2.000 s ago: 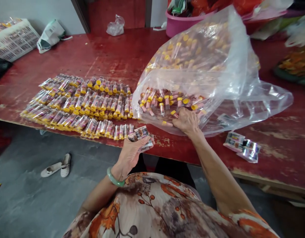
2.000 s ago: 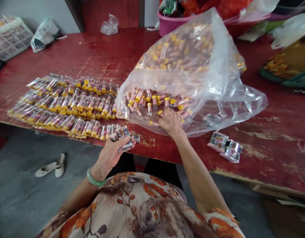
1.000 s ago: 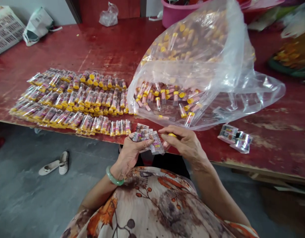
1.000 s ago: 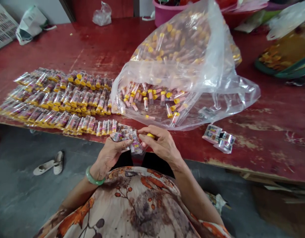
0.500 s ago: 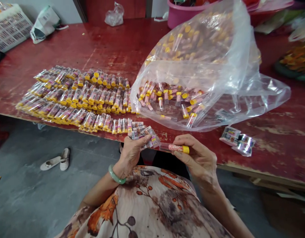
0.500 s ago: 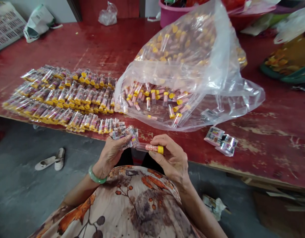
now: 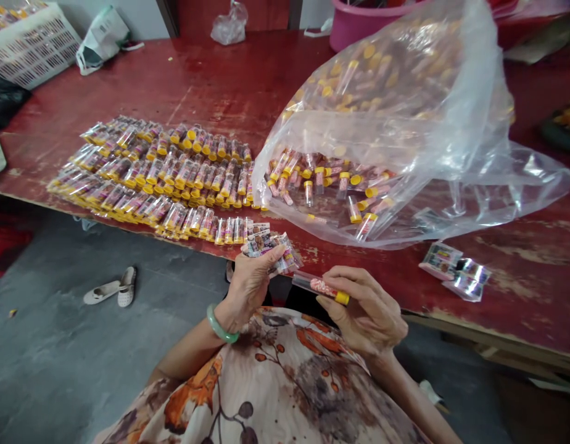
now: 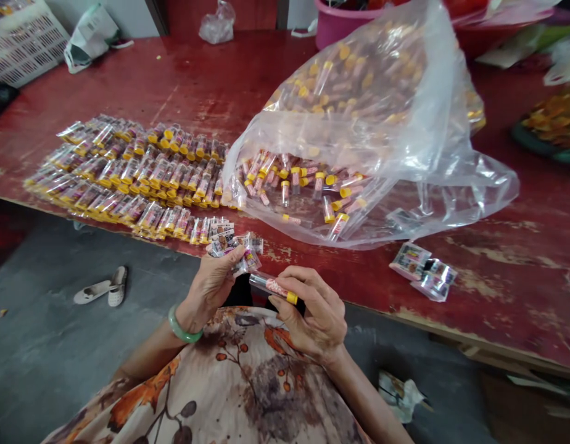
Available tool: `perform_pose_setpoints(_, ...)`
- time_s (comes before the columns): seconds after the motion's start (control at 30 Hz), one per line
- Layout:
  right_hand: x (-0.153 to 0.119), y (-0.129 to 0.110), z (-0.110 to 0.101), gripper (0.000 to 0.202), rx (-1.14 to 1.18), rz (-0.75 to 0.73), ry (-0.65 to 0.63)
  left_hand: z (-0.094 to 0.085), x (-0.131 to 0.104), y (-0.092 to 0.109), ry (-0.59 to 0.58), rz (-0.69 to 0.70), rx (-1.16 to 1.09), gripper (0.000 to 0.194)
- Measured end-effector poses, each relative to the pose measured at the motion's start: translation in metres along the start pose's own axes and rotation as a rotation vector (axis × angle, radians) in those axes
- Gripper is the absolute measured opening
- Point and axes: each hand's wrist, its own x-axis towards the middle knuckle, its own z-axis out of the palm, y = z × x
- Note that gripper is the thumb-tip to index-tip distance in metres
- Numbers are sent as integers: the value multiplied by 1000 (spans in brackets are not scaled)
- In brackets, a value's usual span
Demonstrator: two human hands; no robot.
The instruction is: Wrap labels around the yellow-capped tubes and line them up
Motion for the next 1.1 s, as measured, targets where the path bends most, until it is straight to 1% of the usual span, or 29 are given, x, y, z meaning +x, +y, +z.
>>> perform_pose_setpoints(0.17,-4,2,4,36,-76,-32,84,4,-4,1,-28,-46,-42,31)
perform_pose_setpoints(0.27,-7,3,8,39,-129,-69,136,4,-4,0,-64,-109,-45,30)
perform_pose_setpoints(0.33,-8,3,9,38,-132,-51,165,2,-3,0,-69,-169,-15,28)
perform_pose_setpoints(0.4,-9,2,8,34,-131,-7,183,1,-3,-1,-35,-200,24,27)
perform_pose_setpoints(0.47,-8,0,6,30,-142,29,188,-1,-4,-1,-6,-180,47,27)
perform_pose_setpoints(0.57,-6,-4,2,26,-137,40,177,-4,-5,-3,-39,-94,47,29)
perform_pose_setpoints(0.67,-6,-7,2,31,-99,5,170,-6,-5,-4,-59,-49,9,31)
perform_pose_setpoints(0.77,-8,-8,4,36,-85,-50,184,-5,-4,-3,-34,-83,-48,29)
perform_pose_setpoints(0.87,-12,-5,6,36,-117,-64,169,-2,-4,-2,-28,-127,-86,31)
perform_pose_setpoints(1.1,-15,-1,10,38,-209,-116,187,1,-14,1,-14,-262,-75,29)
